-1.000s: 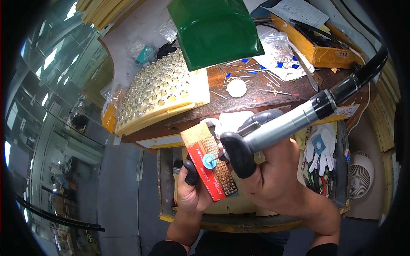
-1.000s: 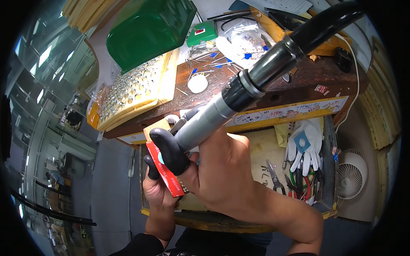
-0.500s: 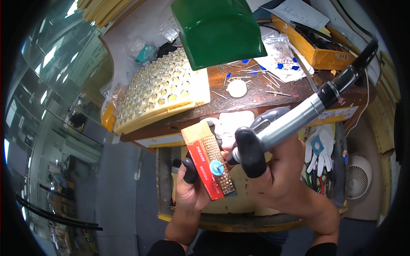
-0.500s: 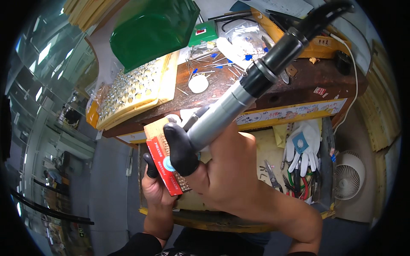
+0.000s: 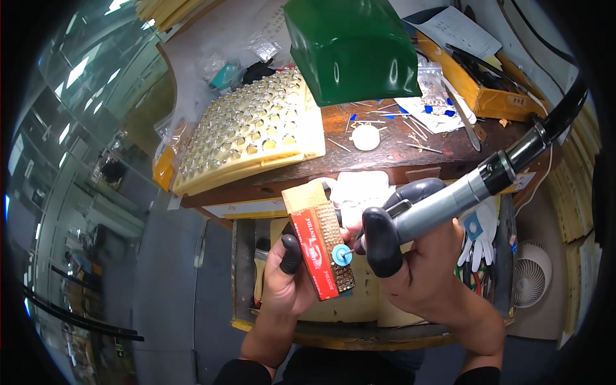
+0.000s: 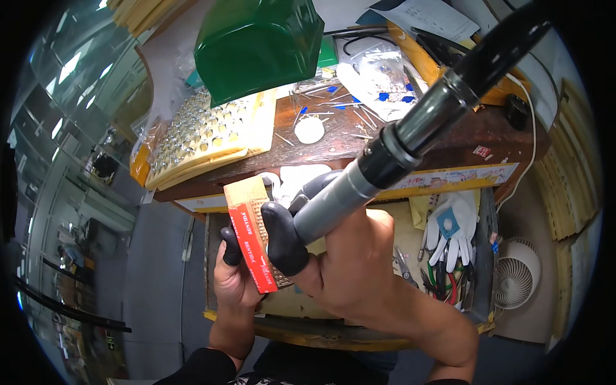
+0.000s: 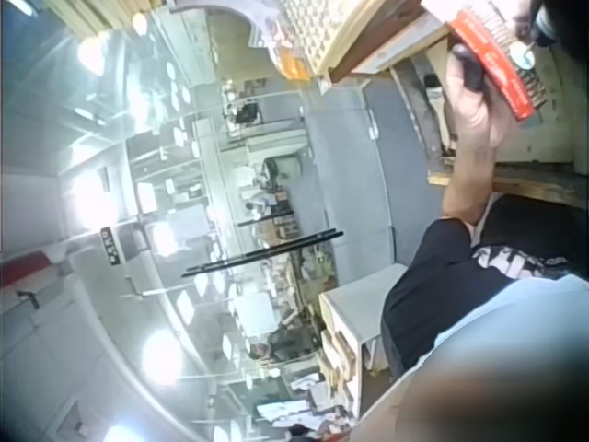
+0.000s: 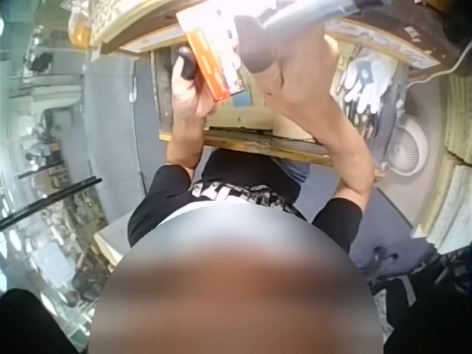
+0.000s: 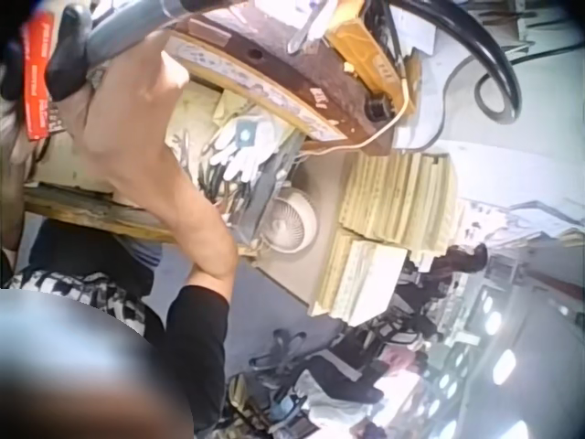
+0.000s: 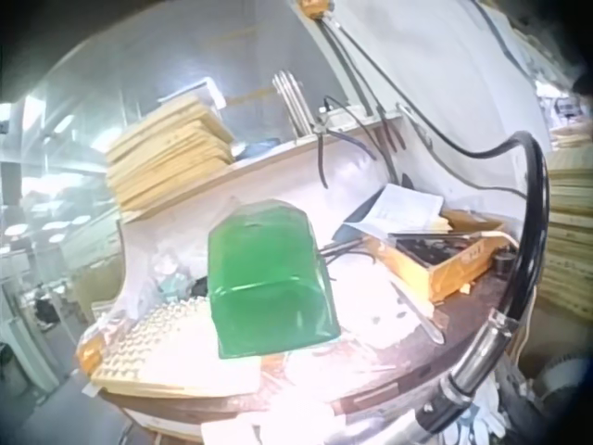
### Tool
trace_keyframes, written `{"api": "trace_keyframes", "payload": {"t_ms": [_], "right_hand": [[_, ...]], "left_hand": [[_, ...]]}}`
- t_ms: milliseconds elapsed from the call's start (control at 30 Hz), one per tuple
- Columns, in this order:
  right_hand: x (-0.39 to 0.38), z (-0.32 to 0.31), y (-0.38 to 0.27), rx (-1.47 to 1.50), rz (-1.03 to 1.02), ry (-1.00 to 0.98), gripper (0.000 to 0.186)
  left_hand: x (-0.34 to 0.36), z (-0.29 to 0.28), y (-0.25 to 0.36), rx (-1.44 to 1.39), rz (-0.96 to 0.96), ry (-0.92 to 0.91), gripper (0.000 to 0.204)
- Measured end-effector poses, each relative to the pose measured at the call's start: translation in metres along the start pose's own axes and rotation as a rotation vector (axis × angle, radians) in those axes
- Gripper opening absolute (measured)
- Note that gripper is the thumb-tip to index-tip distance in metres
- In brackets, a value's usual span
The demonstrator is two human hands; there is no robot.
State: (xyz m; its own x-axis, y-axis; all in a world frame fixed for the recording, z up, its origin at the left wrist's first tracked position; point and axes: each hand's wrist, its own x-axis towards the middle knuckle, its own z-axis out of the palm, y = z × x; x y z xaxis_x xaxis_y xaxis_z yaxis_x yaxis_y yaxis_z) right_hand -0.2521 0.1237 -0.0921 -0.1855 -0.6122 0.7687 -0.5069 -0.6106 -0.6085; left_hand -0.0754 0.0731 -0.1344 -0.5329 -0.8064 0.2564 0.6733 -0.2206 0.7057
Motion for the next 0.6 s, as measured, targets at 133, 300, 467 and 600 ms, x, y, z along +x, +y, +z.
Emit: {"api": "trace_keyframes", "payload": {"t_ms": [133, 300, 467, 600], "right_hand": [[-0.0011, 0.0004, 0.0009, 0.0, 0.022, 0.016, 0.019], [0.0001, 0.0021, 0.0017, 0.017, 0.011, 0.025, 0.018], [-0.0002, 0.0011, 0.0027, 0.028, -0.007, 0.006, 0.017], [-0.0021, 0.0024, 0.0031, 0.028, 0.001, 0.004, 0.017]], "left_hand": [[0.0019, 0.0036, 0.0005, -0.007, -0.012, 0.011, 0.062], [0.0011, 0.0021, 0.0008, -0.02, -0.021, 0.036, 0.063], [0.0026, 0.0035, 0.001, 0.022, 0.002, -0.005, 0.063], [0.0006, 0.0008, 0.0005, 0.004, -0.01, 0.033, 0.064]]}}
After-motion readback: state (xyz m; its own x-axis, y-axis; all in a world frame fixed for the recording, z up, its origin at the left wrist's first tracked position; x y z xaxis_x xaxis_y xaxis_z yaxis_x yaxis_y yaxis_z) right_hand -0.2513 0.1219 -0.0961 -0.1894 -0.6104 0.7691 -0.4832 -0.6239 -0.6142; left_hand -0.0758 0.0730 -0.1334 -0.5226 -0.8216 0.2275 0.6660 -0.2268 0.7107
